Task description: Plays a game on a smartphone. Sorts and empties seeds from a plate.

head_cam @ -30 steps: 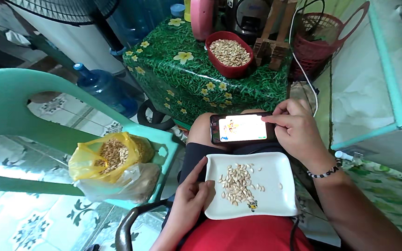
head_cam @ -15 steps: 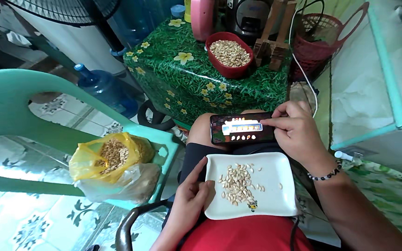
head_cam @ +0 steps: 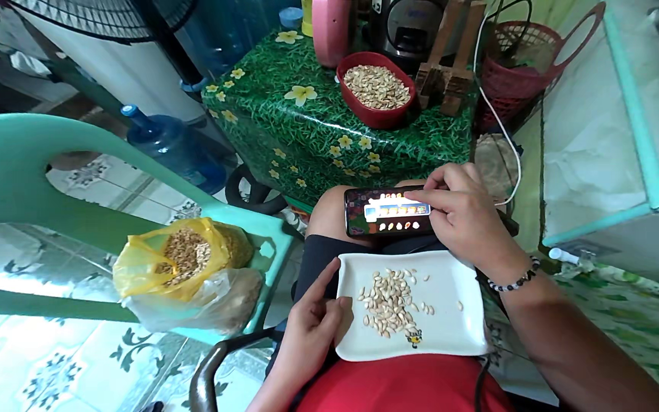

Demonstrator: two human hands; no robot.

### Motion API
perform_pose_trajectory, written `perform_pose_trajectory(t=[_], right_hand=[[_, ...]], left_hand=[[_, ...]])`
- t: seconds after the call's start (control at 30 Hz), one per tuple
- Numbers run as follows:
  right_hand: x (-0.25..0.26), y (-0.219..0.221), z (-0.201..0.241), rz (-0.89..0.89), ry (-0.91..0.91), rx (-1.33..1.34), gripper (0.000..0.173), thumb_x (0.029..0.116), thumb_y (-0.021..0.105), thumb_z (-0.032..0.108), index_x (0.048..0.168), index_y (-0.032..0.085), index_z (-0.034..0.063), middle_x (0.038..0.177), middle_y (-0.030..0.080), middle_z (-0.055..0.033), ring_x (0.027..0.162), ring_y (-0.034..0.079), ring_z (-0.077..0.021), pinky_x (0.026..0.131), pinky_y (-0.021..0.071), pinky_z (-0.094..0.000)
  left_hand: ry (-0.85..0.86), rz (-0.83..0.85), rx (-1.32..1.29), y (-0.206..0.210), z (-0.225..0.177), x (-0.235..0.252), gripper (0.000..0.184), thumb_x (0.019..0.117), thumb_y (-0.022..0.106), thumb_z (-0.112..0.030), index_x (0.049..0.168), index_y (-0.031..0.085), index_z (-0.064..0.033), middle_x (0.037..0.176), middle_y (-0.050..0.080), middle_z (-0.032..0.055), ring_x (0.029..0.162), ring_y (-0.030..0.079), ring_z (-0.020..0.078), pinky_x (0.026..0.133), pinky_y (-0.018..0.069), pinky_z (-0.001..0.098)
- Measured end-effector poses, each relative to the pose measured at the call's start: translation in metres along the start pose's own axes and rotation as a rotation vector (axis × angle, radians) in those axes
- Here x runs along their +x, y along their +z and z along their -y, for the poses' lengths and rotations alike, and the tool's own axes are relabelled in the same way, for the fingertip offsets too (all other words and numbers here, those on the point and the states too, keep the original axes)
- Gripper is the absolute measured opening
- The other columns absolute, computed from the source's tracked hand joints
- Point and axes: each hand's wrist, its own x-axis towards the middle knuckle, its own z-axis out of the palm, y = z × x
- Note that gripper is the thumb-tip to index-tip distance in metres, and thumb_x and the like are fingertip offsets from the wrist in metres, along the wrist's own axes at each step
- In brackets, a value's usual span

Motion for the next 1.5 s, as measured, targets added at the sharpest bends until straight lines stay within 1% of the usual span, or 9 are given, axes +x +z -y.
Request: perform_pose_trajectory(t=[0.1, 0.23, 0.47, 0.6, 0.73, 0.9, 1.27, 1.43, 1.5], right_hand=[[-0.001, -0.002, -0.001, -0.011, 0.018, 0.007, 0.039, 0.0896, 0.054, 0.000, 0.112, 0.081, 0.0178, 0.108, 0.063, -0.0096, 0.107, 0.054, -0.0325, 0.086, 0.0458, -0.0509], [-0.004, -0.006, -0.005, -0.041, 0.034, 0.000, 0.037, 0.0900, 0.055, 0.000, 0.108, 0.082, 0.0167, 0.107, 0.064, -0.0099, 0.105, 0.055, -0.0312, 0.087, 0.0460, -0.0497], [-0.008, -0.006, -0.010, -0.028, 0.047, -0.010, 0.036, 0.0892, 0.056, 0.000, 0.106, 0.083, 0.0168, 0.108, 0.064, -0.0105, 0.106, 0.055, -0.0327, 0.088, 0.0455, -0.0524], [-0.010, -0.005, -0.011, -0.022, 0.044, -0.013, 0.036, 0.0890, 0.056, 0.000, 0.106, 0.083, 0.0171, 0.107, 0.064, -0.0104, 0.105, 0.055, -0.0327, 0.085, 0.0451, -0.0513], [-0.011, -0.015, -0.015, -0.064, 0.050, 0.015, 0.036, 0.0894, 0.055, -0.002, 0.105, 0.083, 0.0143, 0.108, 0.065, -0.0121, 0.107, 0.056, -0.0324, 0.090, 0.0472, -0.0486], [-0.015, -0.021, -0.018, -0.082, 0.068, -0.011, 0.034, 0.0902, 0.055, 0.000, 0.101, 0.083, 0.0155, 0.106, 0.065, -0.0112, 0.106, 0.055, -0.0317, 0.088, 0.0459, -0.0482], [-0.020, -0.015, -0.016, -0.054, 0.059, 0.011, 0.034, 0.0897, 0.056, 0.002, 0.102, 0.084, 0.0165, 0.106, 0.065, -0.0098, 0.108, 0.054, -0.0311, 0.089, 0.0454, -0.0482], [-0.019, -0.011, -0.018, -0.031, 0.036, -0.007, 0.033, 0.0897, 0.057, 0.001, 0.102, 0.083, 0.0163, 0.105, 0.065, -0.0113, 0.106, 0.055, -0.0333, 0.087, 0.0457, -0.0510], [-0.019, -0.012, -0.018, -0.036, 0.045, -0.006, 0.033, 0.0899, 0.057, 0.002, 0.101, 0.083, 0.0163, 0.106, 0.065, -0.0110, 0.107, 0.055, -0.0329, 0.088, 0.0462, -0.0500]], left_hand=[[-0.005, -0.002, -0.004, -0.001, 0.001, -0.001, 0.057, 0.0997, 0.052, 0.000, 0.155, 0.037, -0.0019, 0.089, 0.074, 0.0039, 0.067, 0.069, 0.0089, 0.064, 0.0606, 0.0243], [-0.001, -0.006, 0.001, 0.000, 0.001, 0.000, 0.057, 0.0996, 0.053, -0.002, 0.155, 0.038, -0.0025, 0.084, 0.072, 0.0033, 0.063, 0.068, 0.0091, 0.061, 0.0597, 0.0241], [0.002, -0.002, 0.014, 0.000, 0.001, 0.000, 0.057, 0.0995, 0.052, -0.002, 0.155, 0.038, -0.0025, 0.085, 0.073, 0.0032, 0.064, 0.067, 0.0087, 0.061, 0.0594, 0.0241], [0.001, 0.002, 0.008, 0.000, 0.001, 0.000, 0.057, 0.0997, 0.052, -0.002, 0.155, 0.038, -0.0024, 0.085, 0.073, 0.0034, 0.064, 0.068, 0.0090, 0.062, 0.0596, 0.0239], [0.005, 0.000, 0.006, 0.000, 0.001, 0.000, 0.057, 0.0996, 0.052, -0.002, 0.155, 0.038, -0.0023, 0.085, 0.073, 0.0030, 0.064, 0.068, 0.0086, 0.062, 0.0596, 0.0238], [0.004, -0.003, 0.003, 0.000, 0.002, -0.001, 0.057, 0.0994, 0.052, -0.001, 0.155, 0.038, -0.0018, 0.085, 0.073, 0.0030, 0.064, 0.068, 0.0085, 0.062, 0.0596, 0.0239], [0.008, 0.002, -0.006, -0.001, 0.003, 0.000, 0.058, 0.0995, 0.052, -0.001, 0.155, 0.037, -0.0021, 0.085, 0.073, 0.0038, 0.065, 0.068, 0.0096, 0.063, 0.0601, 0.0243], [0.010, 0.001, 0.005, 0.000, 0.001, 0.000, 0.057, 0.0996, 0.052, -0.001, 0.155, 0.038, -0.0021, 0.086, 0.073, 0.0033, 0.065, 0.068, 0.0085, 0.063, 0.0598, 0.0239], [0.009, 0.002, 0.008, -0.001, 0.001, -0.001, 0.057, 0.0997, 0.052, -0.001, 0.155, 0.038, -0.0017, 0.086, 0.073, 0.0035, 0.065, 0.068, 0.0088, 0.063, 0.0598, 0.0238]])
